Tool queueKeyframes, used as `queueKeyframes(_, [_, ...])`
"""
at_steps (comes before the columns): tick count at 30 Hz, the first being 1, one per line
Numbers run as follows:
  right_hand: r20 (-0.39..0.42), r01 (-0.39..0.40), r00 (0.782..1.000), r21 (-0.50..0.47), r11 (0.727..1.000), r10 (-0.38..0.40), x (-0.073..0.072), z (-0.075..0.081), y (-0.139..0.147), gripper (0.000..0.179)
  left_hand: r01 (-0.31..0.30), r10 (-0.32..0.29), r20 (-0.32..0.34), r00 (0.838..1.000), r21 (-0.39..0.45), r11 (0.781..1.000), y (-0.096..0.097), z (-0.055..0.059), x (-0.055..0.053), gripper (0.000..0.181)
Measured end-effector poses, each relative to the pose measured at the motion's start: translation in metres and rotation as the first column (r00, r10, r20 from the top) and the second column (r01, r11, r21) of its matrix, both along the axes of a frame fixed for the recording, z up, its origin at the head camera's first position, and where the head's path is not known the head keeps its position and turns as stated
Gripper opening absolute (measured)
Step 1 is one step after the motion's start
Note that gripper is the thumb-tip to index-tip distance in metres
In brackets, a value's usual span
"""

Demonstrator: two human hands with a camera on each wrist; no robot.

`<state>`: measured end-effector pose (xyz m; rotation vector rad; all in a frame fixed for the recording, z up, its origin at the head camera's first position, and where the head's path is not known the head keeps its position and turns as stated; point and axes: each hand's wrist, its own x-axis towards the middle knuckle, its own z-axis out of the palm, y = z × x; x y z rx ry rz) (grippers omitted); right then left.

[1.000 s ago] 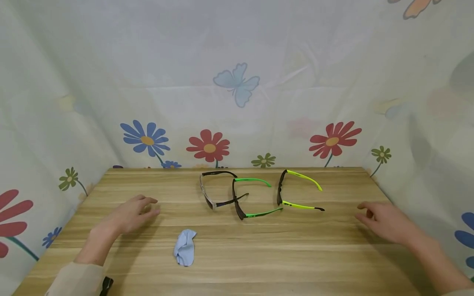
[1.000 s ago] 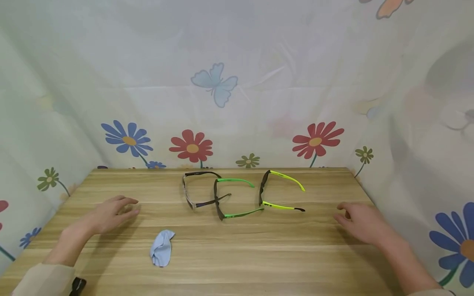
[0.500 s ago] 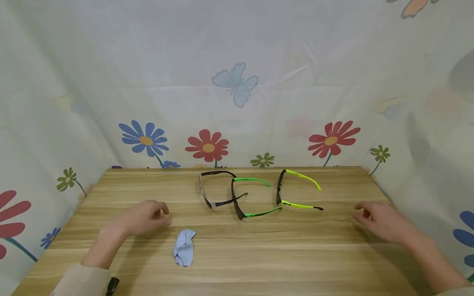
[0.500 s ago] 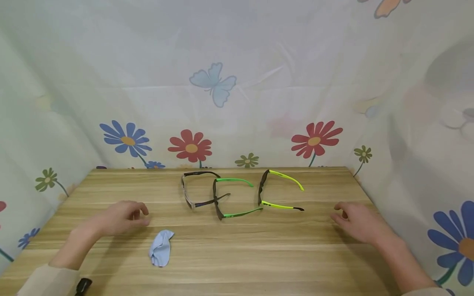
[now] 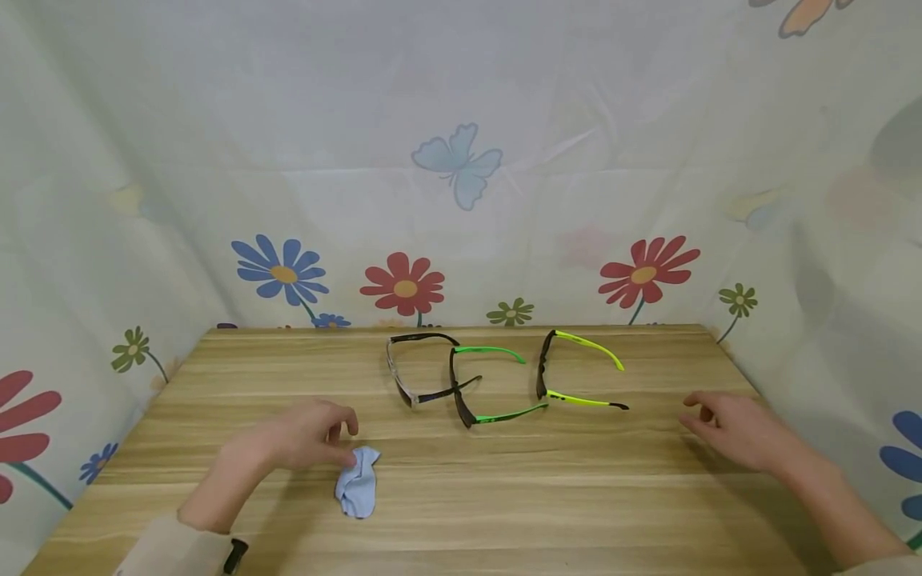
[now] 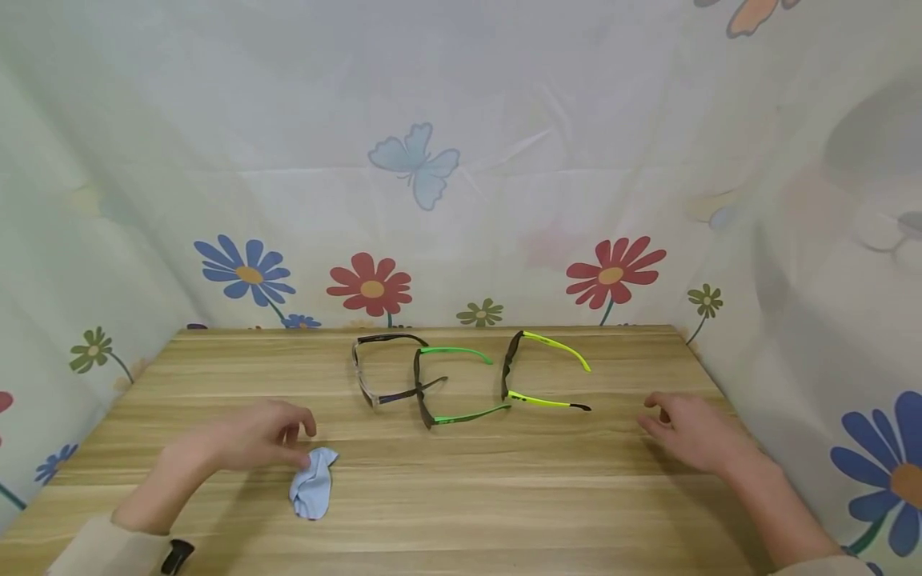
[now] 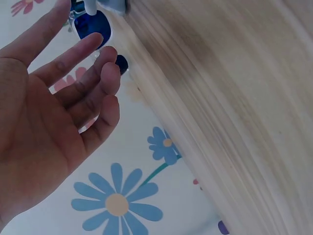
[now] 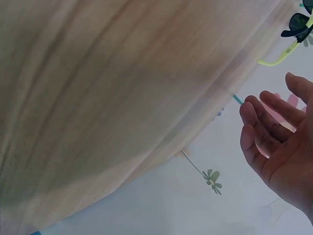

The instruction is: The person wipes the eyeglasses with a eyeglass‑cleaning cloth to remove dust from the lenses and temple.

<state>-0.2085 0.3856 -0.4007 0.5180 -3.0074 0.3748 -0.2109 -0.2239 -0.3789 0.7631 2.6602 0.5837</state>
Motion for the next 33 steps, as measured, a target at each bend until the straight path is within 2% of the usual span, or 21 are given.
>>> queueKeyframes(4, [-0.001,0.002,1.0,0.001,1.0,-0.002,0.001,0.001,-0.002,0.031,-0.017,0.018,0.048,0.999,-0.028,0.999,0.007,-0.002,0.003,0.035])
queueKeyframes(10, [0.014,-0.002,1.0,0.003,1.0,0.002,0.001,0.003,-0.007,0.031,0.03,-0.028,0.04,0.999,-0.042,0.999,0.012,-0.007,0.006,0.034])
queueKeyframes(18, [0.055,-0.014,0.998,0.002,1.0,0.013,0.001,0.005,-0.015,0.035,0.046,-0.043,0.062,0.997,-0.049,0.998,0.018,-0.01,0.008,0.036])
queueKeyframes(25, [0.041,-0.017,0.999,0.011,1.0,0.017,-0.004,0.004,-0.025,0.034,0.098,-0.1,-0.017,0.995,-0.077,0.992,0.024,-0.012,0.007,0.029])
queueKeyframes(33, [0.052,-0.049,0.997,0.005,0.999,0.049,-0.006,0.009,-0.043,0.034,0.077,-0.083,-0.05,0.995,-0.118,0.99,0.029,-0.018,0.004,0.025])
